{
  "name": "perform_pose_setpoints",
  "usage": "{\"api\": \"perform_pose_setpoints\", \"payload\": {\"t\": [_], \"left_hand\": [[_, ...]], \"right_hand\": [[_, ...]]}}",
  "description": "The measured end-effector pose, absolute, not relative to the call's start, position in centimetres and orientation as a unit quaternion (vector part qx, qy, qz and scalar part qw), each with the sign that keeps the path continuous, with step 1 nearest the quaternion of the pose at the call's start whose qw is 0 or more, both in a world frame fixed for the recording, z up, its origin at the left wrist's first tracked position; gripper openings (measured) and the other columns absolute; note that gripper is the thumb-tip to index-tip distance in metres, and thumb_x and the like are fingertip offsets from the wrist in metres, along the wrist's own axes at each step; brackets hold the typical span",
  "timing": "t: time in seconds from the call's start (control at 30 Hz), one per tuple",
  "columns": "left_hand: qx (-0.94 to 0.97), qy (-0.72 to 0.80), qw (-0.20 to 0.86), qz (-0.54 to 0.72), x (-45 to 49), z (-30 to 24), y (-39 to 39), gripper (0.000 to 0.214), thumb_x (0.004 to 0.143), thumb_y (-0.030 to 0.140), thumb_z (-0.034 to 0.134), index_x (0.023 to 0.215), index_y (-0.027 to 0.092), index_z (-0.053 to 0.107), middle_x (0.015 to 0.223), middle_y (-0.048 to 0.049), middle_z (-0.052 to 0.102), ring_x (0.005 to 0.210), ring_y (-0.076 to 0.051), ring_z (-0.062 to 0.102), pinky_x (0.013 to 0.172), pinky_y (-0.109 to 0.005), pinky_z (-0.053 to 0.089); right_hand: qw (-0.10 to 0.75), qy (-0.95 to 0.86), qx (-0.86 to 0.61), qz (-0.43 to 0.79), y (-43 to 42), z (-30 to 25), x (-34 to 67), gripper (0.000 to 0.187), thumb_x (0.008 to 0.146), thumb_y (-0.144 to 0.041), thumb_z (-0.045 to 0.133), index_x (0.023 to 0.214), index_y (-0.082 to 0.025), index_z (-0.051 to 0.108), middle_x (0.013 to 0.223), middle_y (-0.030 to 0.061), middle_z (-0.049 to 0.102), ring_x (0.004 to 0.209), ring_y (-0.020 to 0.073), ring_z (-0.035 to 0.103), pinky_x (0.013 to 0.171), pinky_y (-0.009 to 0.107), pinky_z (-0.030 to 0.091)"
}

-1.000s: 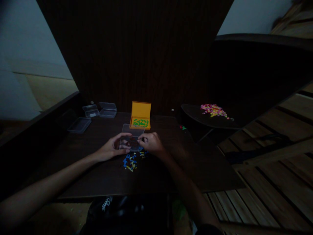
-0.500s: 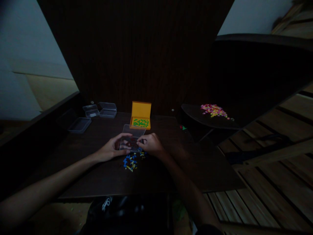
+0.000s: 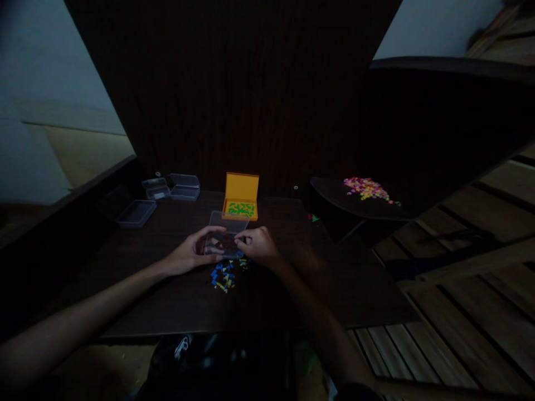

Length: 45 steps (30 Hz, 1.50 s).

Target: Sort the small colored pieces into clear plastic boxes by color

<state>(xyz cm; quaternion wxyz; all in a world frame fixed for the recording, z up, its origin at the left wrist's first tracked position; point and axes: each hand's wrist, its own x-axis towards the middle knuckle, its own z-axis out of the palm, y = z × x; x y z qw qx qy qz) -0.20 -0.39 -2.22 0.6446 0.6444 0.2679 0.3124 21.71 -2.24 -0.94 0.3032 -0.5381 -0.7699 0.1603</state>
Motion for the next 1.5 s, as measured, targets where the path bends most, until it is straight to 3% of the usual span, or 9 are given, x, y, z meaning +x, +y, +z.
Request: {"api": "perform_pose_setpoints", "payload": {"t": [0.6,1.5], "left_hand": [[0.639,0.275,0.644,0.319,-0.2,-1.6,-0.4,0.064,0.066,0.021,0.077,0.122,0.019,0.046,0.095,-0.0023,0.061,0.084,-0.013,0.06,0.082,-0.034,0.048],[0.641,0.28,0.639,0.321,-0.3,-2.1,-0.2,0.066,0.066,0.022,0.077,0.125,0.019,0.046,0.094,-0.0026,0.061,0.084,-0.014,0.06,0.082,-0.035,0.049]], "right_hand": [[0.297,-0.765,-0.547,0.167,-2.7,0.0,21.7,0.021,0.072,-0.019,0.06,0.084,-0.014,0.078,0.045,-0.0039,0.051,0.042,0.0058,0.036,0.047,0.019,0.028],[0.236,-0.799,-0.533,0.144,-3.0,0.1,22.0,0.029,0.072,-0.018,0.057,0.093,-0.017,0.078,0.054,0.0012,0.066,0.044,0.0077,0.047,0.052,0.02,0.034]]}}
